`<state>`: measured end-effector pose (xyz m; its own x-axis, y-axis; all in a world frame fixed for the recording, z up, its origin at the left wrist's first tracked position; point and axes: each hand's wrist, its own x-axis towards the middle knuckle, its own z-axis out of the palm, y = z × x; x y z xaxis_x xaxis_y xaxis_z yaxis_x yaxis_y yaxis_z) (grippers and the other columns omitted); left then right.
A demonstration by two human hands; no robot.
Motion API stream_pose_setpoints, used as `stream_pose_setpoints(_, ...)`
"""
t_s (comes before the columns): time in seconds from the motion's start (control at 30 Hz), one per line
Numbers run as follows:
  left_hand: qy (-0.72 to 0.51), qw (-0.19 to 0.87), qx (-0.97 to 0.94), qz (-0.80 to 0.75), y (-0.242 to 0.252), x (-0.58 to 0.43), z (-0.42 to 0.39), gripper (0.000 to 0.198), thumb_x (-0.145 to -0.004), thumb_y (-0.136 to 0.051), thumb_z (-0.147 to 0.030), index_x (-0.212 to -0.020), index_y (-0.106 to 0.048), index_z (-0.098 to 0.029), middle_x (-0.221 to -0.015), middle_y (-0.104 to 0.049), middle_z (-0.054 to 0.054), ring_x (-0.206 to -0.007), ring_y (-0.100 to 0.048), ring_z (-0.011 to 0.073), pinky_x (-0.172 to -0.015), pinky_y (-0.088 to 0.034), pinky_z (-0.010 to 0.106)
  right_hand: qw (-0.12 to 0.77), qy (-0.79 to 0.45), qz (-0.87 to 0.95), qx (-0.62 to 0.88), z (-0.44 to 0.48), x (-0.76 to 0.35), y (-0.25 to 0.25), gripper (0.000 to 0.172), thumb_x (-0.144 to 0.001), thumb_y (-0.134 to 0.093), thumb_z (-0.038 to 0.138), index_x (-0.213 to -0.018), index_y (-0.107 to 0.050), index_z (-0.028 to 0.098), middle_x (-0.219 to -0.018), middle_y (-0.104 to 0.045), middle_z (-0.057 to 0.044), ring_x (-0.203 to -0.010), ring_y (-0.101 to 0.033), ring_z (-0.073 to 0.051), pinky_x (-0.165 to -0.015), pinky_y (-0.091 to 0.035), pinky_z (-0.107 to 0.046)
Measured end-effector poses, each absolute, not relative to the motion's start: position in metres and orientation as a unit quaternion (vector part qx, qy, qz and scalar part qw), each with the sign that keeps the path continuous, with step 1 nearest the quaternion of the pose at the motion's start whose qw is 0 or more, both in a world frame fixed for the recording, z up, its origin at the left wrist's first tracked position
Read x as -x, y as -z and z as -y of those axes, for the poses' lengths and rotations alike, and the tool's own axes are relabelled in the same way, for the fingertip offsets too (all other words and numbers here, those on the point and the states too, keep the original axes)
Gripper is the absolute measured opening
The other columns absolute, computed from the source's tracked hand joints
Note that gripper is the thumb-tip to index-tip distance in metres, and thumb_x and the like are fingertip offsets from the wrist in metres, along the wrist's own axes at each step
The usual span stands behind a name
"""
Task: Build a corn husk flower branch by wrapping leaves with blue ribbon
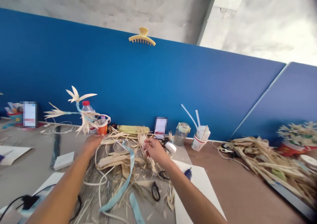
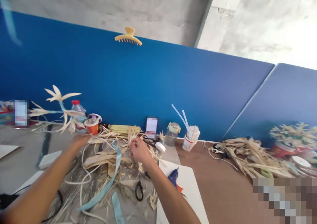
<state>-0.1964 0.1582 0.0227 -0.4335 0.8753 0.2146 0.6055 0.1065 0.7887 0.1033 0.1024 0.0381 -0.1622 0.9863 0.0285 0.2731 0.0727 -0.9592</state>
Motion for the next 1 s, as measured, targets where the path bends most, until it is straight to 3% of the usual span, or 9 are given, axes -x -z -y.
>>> stream_pose_setpoints(0.13, -0.433, 0.157, -0.53, -0.712, -0.045, 0.147, -0.115, 0.028, -0.074, -0.052, -0.044, -0.067, -0.063, -0.018, -0.068, -0.067, 0.008, -0.069, -0.061, 0.0251, -0.063, -0.044, 0.031, 0.419, -0.471, 0.599, 0.494, -0.076, -0.098, -0.042, 0.012, -0.075, -0.047, 0.02, -0.085, -0.053, 0.017, -0.063, -0.058, 0.003, -0.04, -0.05, -0.009, -0.04, -0.035, -0.02)
stream_pose_setpoints(0.23, -0.461, 0.181, -0.613, -0.615, -0.054, 0.102, -0.065, 0.032, -0.078, -0.046, -0.047, -0.069, -0.062, -0.02, -0.07, -0.067, 0.003, -0.07, -0.059, 0.0204, -0.063, -0.042, 0.026, 0.441, -0.489, 0.577, 0.483, -0.057, -0.098, -0.038, 0.008, -0.075, -0.049, 0.023, -0.079, -0.052, 0.017, -0.062, -0.058, 0.003, -0.04, -0.049, -0.008, -0.041, -0.034, -0.021)
stream_pose_setpoints(0.43, -0.467, 0.258, -0.615, -0.581, -0.021, 0.061, -0.007, 0.039, -0.077, -0.047, -0.05, -0.05, -0.045, -0.021, -0.045, -0.045, -0.004, -0.048, -0.045, 0.0145, -0.05, -0.035, 0.024, 0.484, -0.529, 0.508, 0.478, -0.026, -0.101, -0.02, 0.011, -0.075, -0.049, 0.027, -0.081, -0.051, 0.017, -0.062, -0.058, 0.004, -0.04, -0.048, -0.007, -0.041, -0.034, -0.02)
stream_pose_setpoints(0.5, -0.461, 0.255, -0.614, -0.588, -0.007, 0.061, -0.008, 0.036, -0.078, -0.045, -0.048, -0.053, -0.047, -0.022, -0.049, -0.05, -0.003, -0.052, -0.049, 0.0159, -0.053, -0.037, 0.025, 0.494, -0.533, 0.491, 0.479, -0.021, -0.102, -0.013, 0.013, -0.074, -0.049, 0.028, -0.081, -0.05, 0.017, -0.063, -0.058, 0.003, -0.039, -0.047, -0.007, -0.04, -0.033, -0.02)
stream_pose_setpoints(0.73, -0.428, 0.218, -0.601, -0.638, 0.024, 0.055, -0.034, 0.02, -0.081, -0.037, -0.021, -0.08, -0.057, -0.019, -0.08, -0.067, 0.006, -0.078, -0.063, 0.0211, -0.074, -0.045, 0.03, 0.527, -0.499, 0.483, 0.49, -0.025, -0.096, 0.01, 0.021, -0.071, -0.052, 0.031, -0.085, -0.05, 0.016, -0.063, -0.056, 0.003, -0.038, -0.047, -0.008, -0.039, -0.032, -0.021)
stream_pose_setpoints(0.87, -0.407, 0.214, -0.612, -0.643, 0.037, 0.05, -0.039, 0.032, -0.078, -0.049, -0.021, -0.11, -0.051, -0.015, -0.104, -0.065, 0.013, -0.097, -0.061, 0.0233, -0.085, -0.043, 0.033, 0.534, -0.482, 0.49, 0.493, -0.025, -0.094, 0.02, 0.022, -0.072, -0.052, 0.031, -0.087, -0.05, 0.016, -0.065, -0.055, 0.003, -0.04, -0.046, -0.008, -0.04, -0.034, -0.021)
stream_pose_setpoints(1.0, -0.36, 0.233, -0.63, -0.648, 0.041, 0.051, -0.037, 0.049, -0.077, -0.053, -0.025, -0.124, -0.041, -0.015, -0.086, -0.067, 0.009, -0.077, -0.064, 0.024, -0.069, -0.044, 0.031, 0.522, -0.465, 0.507, 0.505, -0.019, -0.095, 0.021, 0.02, -0.073, -0.051, 0.029, -0.09, -0.051, 0.017, -0.067, -0.054, 0.002, -0.043, -0.047, -0.009, -0.042, -0.038, -0.022)
